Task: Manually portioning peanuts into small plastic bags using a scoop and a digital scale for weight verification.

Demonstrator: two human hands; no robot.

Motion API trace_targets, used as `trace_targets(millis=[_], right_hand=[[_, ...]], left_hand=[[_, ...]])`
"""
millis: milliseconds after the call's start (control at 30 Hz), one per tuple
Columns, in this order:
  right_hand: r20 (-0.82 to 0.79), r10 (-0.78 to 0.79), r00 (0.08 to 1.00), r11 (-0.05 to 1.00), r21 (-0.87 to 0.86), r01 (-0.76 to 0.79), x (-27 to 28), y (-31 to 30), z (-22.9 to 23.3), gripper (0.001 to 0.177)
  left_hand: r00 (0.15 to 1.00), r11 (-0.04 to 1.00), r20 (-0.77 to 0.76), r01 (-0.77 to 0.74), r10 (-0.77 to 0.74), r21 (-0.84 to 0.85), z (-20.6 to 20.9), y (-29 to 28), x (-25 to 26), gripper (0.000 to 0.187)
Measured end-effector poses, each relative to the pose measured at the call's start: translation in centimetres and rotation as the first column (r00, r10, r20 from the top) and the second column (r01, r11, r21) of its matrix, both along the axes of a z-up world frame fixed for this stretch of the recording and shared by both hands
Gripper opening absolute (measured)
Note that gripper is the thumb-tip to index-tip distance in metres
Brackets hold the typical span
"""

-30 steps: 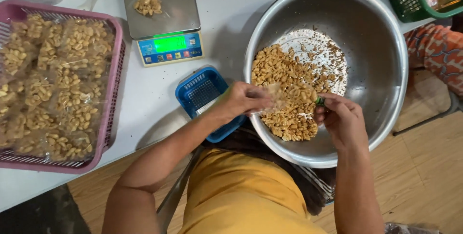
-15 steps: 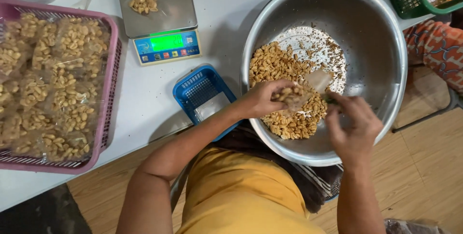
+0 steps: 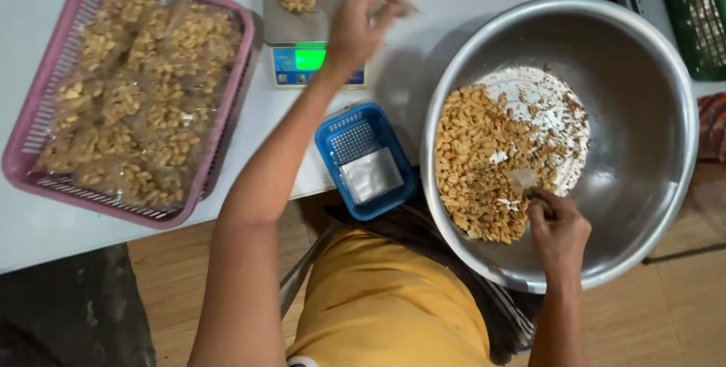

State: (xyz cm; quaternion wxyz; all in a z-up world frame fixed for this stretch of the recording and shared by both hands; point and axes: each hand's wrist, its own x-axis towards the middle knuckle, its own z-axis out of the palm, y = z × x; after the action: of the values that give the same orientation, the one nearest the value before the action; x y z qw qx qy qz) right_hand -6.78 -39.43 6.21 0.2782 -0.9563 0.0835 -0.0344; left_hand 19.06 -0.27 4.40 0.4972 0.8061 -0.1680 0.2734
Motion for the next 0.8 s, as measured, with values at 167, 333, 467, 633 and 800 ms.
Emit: trace_targets(millis=[167, 333, 467, 633, 800], right_hand=[[-0.099, -0.047, 0.994, 0.999, 0.006, 0.047, 0.2, 1.1, 0.7, 0.032], [-0.172, -0.049, 0.984, 0.999, -0.014, 0.047, 0.1, 2.0, 1.1, 0.037], [-0.126, -0.015, 0.992, 1.0, -0.005, 0.014, 0.5, 2.1, 0.4, 0.033], [-0.149, -0.022, 0.989, 1.0, 0.004, 0.022, -0.1, 1.8, -0.7, 0.036], [-0.019, 0.012, 1.0, 0.999, 0.048, -0.011, -0.4, 0.9, -1.8, 0.027]], left_hand=[[0.954, 0.835, 0.129, -0.3, 0.272, 0.461, -3.5, 4.8, -0.5, 0.029], [0.731, 0.493, 0.273, -0.641, 0.625, 0.588, -7.0, 9.0, -1.5, 0.042], [0.921, 0.917, -0.009, -0.386, 0.389, 0.105, -1.0, 10.6, -3.7, 0.008], [0.747, 0.683, -0.652, -0.406, -0.134, -0.606, 1.3, 7.0, -7.3, 0.081], [0.442, 0.446, -0.477, -0.18, -0.76, -0.877, 5.8, -3.2, -14.7, 0.015]])
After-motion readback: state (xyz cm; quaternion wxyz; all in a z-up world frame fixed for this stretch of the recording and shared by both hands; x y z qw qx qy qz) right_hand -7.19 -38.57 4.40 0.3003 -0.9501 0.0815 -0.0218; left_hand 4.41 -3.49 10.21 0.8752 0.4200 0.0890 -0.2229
